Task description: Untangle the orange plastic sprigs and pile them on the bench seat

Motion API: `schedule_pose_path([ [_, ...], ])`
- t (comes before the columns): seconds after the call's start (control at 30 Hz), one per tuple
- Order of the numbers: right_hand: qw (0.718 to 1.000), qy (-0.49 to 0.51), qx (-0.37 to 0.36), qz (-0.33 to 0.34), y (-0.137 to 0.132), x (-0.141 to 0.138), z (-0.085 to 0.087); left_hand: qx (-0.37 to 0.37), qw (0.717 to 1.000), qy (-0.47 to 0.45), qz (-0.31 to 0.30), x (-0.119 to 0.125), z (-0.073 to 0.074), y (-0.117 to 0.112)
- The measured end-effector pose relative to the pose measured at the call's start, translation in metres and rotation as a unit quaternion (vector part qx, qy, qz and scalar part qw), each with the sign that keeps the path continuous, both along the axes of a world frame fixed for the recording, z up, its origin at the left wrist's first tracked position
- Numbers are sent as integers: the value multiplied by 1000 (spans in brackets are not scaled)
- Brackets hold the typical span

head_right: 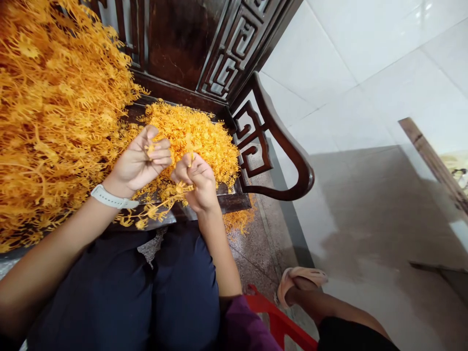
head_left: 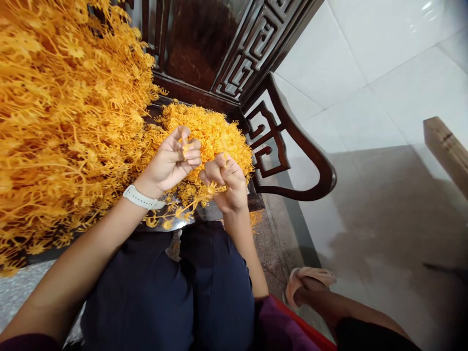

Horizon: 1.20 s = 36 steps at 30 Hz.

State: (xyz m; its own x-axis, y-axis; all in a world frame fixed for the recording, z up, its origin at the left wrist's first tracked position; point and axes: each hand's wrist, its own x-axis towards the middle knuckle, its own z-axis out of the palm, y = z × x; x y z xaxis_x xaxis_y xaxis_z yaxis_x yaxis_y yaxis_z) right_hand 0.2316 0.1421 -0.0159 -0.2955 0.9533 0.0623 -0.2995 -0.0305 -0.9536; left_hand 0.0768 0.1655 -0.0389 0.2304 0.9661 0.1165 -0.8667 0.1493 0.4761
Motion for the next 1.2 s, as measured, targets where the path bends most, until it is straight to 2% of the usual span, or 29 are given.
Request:
schedule_pose_path([
  [0.13, 999, -4, -19, -40, 0, -3, 3, -3, 998, 12, 56, -5, 1, 3],
  [0.3, 998, 1, -43, -48, -1, -5, 5, -27, 988, 70, 136, 1, -8, 8],
  [0.43, 997, -5, -56, -48, 0, -4, 4, -25, 975, 96, 200, 3, -9, 12],
  [0.6, 997, 25, -63, -44, 0, -3, 4, 28, 978, 136, 158, -3, -8, 14],
  [0.73, 996, 20, -72, -49, 0, -3, 5, 49, 976, 157, 146, -3, -14, 15],
  [0.97, 995, -12, -75, -60, 0, -2, 6, 53, 973, 158, 162, 0, -23, 17],
  [1.2, 992, 21, -94, -86, 4, 0, 3, 13, 977, 165, 138, -2, -14, 13],
])
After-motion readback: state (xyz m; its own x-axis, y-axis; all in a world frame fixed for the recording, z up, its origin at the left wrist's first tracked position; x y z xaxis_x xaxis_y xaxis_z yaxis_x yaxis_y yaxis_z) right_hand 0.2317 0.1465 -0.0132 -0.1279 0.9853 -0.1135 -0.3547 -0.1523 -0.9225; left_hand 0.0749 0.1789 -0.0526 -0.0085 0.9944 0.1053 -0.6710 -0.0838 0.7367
